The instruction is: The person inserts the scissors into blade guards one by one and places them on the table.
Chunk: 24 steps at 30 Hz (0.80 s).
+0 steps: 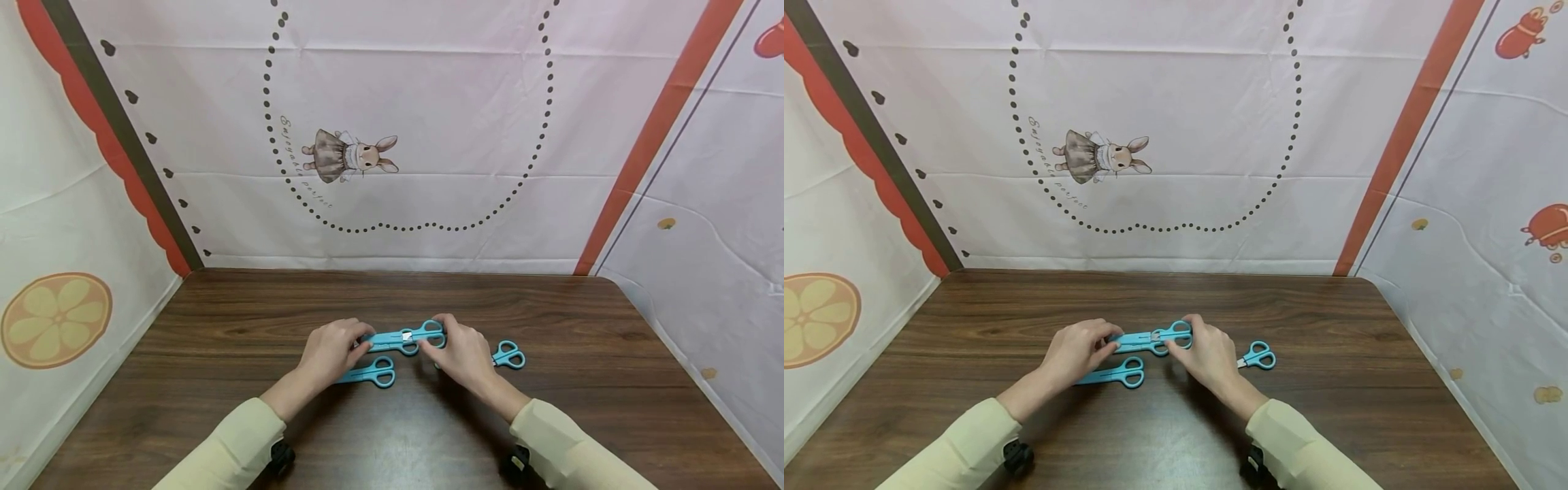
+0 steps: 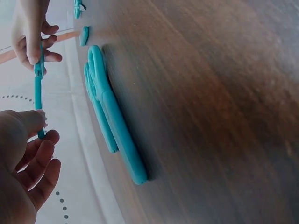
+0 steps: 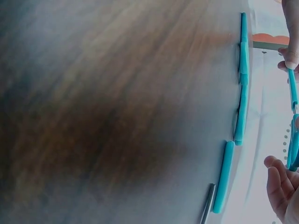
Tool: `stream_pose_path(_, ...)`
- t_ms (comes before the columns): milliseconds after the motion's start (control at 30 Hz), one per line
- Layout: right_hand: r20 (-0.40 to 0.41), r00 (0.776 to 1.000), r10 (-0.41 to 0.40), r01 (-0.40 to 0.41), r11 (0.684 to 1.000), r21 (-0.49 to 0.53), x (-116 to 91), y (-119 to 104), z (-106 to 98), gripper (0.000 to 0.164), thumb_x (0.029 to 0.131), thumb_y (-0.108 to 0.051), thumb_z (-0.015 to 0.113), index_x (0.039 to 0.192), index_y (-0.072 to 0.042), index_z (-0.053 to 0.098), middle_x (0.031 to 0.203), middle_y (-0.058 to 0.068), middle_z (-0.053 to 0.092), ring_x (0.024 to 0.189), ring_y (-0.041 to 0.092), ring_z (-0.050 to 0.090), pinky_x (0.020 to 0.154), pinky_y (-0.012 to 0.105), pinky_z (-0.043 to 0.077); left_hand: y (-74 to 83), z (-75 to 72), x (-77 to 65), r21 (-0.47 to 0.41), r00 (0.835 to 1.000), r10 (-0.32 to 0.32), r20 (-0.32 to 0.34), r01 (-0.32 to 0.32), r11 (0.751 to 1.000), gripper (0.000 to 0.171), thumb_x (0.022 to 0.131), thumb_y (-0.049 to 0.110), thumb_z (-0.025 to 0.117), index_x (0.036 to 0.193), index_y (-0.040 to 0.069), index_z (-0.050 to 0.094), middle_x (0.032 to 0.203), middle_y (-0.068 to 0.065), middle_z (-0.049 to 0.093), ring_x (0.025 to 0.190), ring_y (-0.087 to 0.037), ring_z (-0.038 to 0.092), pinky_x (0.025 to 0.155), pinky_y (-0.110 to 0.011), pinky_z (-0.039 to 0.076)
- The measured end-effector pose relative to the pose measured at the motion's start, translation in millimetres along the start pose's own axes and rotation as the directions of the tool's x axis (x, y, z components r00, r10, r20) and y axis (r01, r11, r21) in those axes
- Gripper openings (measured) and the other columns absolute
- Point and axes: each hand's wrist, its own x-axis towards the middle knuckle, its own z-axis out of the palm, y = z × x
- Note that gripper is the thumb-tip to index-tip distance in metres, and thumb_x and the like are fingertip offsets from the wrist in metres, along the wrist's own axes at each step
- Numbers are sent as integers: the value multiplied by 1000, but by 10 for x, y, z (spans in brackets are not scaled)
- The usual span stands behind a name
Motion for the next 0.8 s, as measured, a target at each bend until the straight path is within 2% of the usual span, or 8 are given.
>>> stream_pose_path(333,-22,1000,-21,21,1000,-11,-6,-9,0,45,77,-38,72,109,-10,58,52,-12,46,36,0,30,37,20,26,21,-3,6,12,1000,13,10,-13,1000,13,81,22,71,93,19,70,80,10,63,61,-1,53,47,-17,38)
stream_pose_path(800,-25,999,-23,23,1000,-7,-4,-12,8,45,78,-39,71,109,-10,58,50,-13,42,36,0,28,37,20,24,44,-12,29,21,998,54,-24,-53,998,15,78,20,73,93,17,70,78,9,63,59,-1,53,48,-17,39)
